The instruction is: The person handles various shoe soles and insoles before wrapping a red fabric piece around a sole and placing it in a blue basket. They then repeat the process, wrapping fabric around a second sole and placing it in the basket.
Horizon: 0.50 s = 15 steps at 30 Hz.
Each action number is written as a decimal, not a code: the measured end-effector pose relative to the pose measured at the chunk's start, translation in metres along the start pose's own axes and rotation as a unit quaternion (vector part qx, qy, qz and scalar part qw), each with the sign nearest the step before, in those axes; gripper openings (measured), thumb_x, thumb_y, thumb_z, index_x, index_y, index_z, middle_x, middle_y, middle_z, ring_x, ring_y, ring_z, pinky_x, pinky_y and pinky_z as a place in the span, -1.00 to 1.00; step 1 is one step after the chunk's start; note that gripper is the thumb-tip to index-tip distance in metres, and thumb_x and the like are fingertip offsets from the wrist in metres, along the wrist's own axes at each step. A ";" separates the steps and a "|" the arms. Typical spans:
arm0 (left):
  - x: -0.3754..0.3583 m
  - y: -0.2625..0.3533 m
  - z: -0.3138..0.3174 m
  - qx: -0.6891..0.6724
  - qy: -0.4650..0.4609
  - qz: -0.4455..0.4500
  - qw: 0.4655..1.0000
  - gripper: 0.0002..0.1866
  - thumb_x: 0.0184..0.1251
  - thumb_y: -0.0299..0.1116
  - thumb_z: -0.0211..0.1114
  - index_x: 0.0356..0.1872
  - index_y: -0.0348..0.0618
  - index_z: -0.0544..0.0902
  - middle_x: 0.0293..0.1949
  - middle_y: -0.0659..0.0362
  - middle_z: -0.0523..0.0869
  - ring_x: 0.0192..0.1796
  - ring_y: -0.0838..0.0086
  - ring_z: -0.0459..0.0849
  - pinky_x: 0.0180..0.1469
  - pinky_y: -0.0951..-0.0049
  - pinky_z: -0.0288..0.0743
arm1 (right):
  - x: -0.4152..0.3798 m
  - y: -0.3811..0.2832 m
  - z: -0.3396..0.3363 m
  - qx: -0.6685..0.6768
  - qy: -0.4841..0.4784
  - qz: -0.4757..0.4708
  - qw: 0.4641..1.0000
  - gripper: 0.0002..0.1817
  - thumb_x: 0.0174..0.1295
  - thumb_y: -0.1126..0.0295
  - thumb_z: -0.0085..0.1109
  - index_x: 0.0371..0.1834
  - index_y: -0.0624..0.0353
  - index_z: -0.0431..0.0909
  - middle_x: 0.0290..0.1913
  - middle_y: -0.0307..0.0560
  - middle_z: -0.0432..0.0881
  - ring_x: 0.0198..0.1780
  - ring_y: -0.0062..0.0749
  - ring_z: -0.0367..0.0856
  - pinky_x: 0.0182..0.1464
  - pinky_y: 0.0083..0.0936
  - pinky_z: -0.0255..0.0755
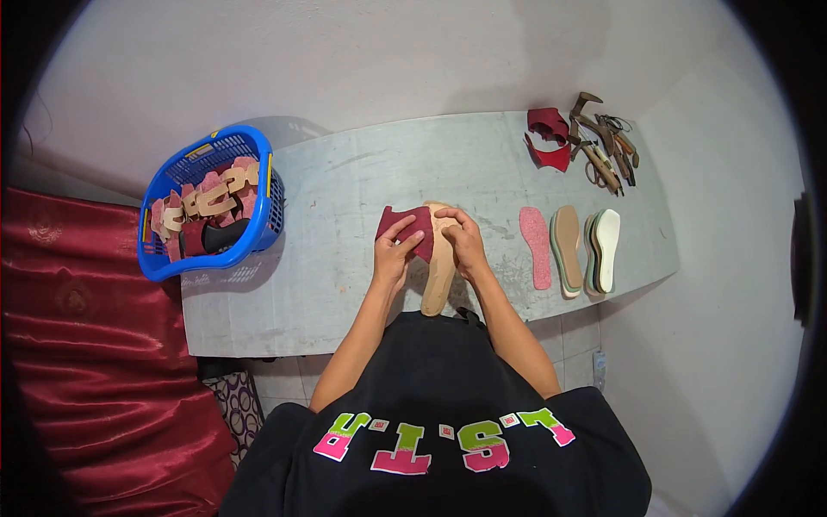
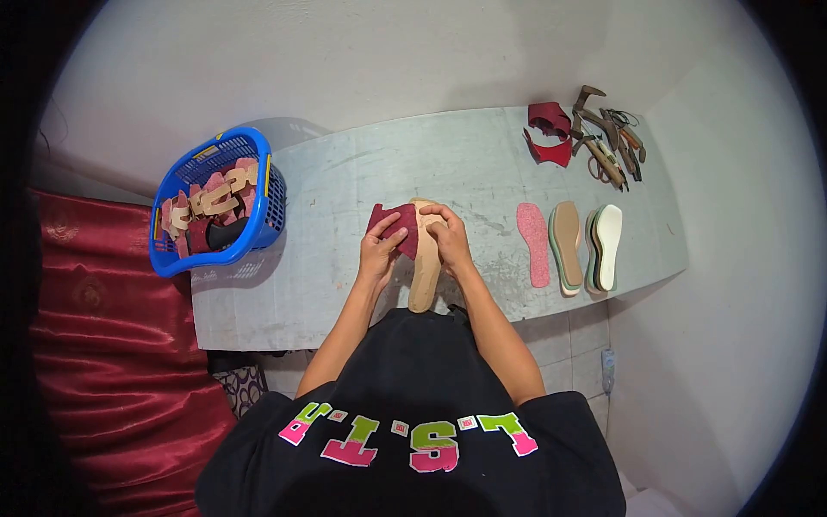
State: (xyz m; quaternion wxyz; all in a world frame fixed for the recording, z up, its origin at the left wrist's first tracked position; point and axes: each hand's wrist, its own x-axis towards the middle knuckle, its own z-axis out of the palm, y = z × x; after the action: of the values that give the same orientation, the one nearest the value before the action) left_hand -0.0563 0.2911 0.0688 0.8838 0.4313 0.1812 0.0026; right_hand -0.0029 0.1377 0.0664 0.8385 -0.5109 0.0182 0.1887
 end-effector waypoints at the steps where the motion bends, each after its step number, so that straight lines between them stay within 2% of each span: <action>1: -0.001 0.000 0.000 -0.003 0.006 -0.002 1.000 -0.52 0.25 -0.62 0.46 0.21 -0.34 0.59 0.05 0.06 0.70 0.01 0.42 0.73 0.08 0.44 0.70 | 0.000 0.000 0.000 0.002 -0.006 0.002 1.000 -0.62 0.11 0.60 -0.01 0.01 0.24 0.58 -0.16 -0.11 0.64 -0.22 -0.54 0.62 -0.19 -0.61 0.54; 2: -0.001 0.000 0.000 -0.005 0.012 -0.003 1.000 -0.52 0.26 -0.61 0.46 0.21 -0.34 0.59 0.06 0.06 0.70 0.01 0.42 0.73 0.08 0.43 0.70 | -0.001 0.000 -0.001 0.002 -0.005 0.003 1.000 -0.62 0.11 0.60 -0.01 0.01 0.24 0.58 -0.16 -0.11 0.64 -0.22 -0.54 0.62 -0.19 -0.61 0.54; 4: -0.003 0.000 0.003 -0.002 0.019 0.001 1.000 -0.52 0.26 -0.60 0.46 0.22 -0.34 0.59 0.07 0.06 0.70 0.01 0.42 0.73 0.08 0.43 0.69 | -0.005 -0.005 0.001 -0.052 -0.014 -0.007 0.999 -0.63 0.12 0.61 0.09 0.04 0.22 0.55 -0.08 -0.09 0.64 -0.09 -0.47 0.65 -0.04 -0.54 0.58; 8: -0.001 -0.003 0.002 0.007 0.022 0.025 0.999 -0.52 0.27 -0.58 0.46 0.22 -0.33 0.59 0.08 0.06 0.69 0.02 0.43 0.73 0.09 0.42 0.69 | -0.004 0.000 0.002 -0.050 -0.029 -0.033 0.998 -0.61 0.10 0.60 0.21 0.05 0.19 0.55 -0.06 -0.09 0.64 -0.06 -0.47 0.65 -0.02 -0.52 0.57; 12: 0.002 -0.005 -0.001 0.022 0.018 0.031 0.999 -0.53 0.26 -0.58 0.47 0.21 -0.31 0.61 0.06 0.06 0.70 0.03 0.43 0.72 0.08 0.43 0.68 | -0.006 -0.002 0.003 -0.085 -0.037 -0.042 0.995 -0.51 0.03 0.61 0.34 0.10 0.18 0.53 -0.03 -0.12 0.63 -0.02 -0.46 0.64 0.02 -0.52 0.57; 14: 0.003 -0.007 -0.003 0.073 0.015 0.059 0.995 -0.55 0.30 -0.55 0.44 0.22 -0.30 0.61 0.07 0.06 0.71 0.05 0.45 0.71 0.11 0.46 0.64 | -0.006 -0.003 0.005 -0.104 -0.043 -0.050 0.992 -0.47 0.00 0.61 0.38 0.12 0.17 0.53 0.00 -0.13 0.62 0.02 -0.46 0.63 0.05 -0.52 0.56; 15: 0.005 -0.009 -0.004 0.073 0.016 0.059 0.995 -0.55 0.30 -0.55 0.44 0.22 -0.30 0.61 0.07 0.06 0.71 0.05 0.45 0.71 0.11 0.46 0.64 | -0.007 -0.003 0.009 -0.115 -0.036 -0.082 0.989 -0.42 -0.04 0.61 0.40 0.15 0.19 0.51 0.02 -0.11 0.62 0.04 -0.43 0.62 0.10 -0.49 0.56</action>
State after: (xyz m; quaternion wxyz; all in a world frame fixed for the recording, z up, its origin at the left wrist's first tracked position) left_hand -0.0548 0.2893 0.0576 0.8452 0.5048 0.1688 0.0482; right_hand -0.0099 0.1417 0.0750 0.7869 -0.5966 -0.0755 0.1381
